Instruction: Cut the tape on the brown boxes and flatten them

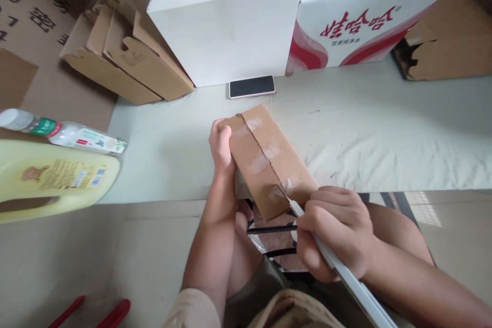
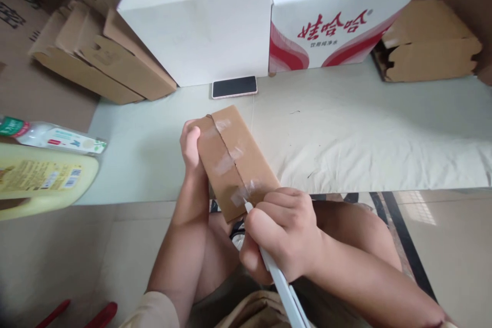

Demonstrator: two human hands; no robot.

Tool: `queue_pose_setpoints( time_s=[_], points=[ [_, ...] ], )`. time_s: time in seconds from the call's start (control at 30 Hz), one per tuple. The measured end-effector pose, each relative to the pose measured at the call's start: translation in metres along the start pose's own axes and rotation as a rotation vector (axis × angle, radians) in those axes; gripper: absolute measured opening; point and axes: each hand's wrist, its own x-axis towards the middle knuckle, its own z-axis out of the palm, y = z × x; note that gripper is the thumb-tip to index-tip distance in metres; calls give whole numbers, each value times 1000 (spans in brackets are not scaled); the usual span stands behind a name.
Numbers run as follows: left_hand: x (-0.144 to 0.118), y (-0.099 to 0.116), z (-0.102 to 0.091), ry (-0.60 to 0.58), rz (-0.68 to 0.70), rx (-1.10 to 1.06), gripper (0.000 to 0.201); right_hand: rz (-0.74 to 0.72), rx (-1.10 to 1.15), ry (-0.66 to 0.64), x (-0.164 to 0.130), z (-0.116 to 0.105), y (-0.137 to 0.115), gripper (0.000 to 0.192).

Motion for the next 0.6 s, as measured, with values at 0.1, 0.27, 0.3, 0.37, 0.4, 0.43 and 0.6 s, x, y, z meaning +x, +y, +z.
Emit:
queue_pose_setpoints(
  time_s=[0.1,0.27,0.3,0.37,0.4,0.43,0.6],
  points=[
    [2,-1,1,3,20,3,41,-5,-13,51,-4,2,2,21],
    [2,-4,4,27,19,-46,42,-16,-20,121,-11,0,7,18],
    [2,-4,4,27,13,-54,41,-18,-33,116,-12,-1,8,18],
    [1,-5,4,27,4,-59,41,-22,-63,106,-12,-4,10,18],
    [2,-5,4,27,2,-56,40,-30,-80,100,-12,-5,10,18],
    [2,-5,4,26,1,-51,40,-41,-99,91,-11,-5,11,19],
    [2,-6,5,29,23,-29,35,-83,-171,25,-7,-6,13,21]
  ],
)
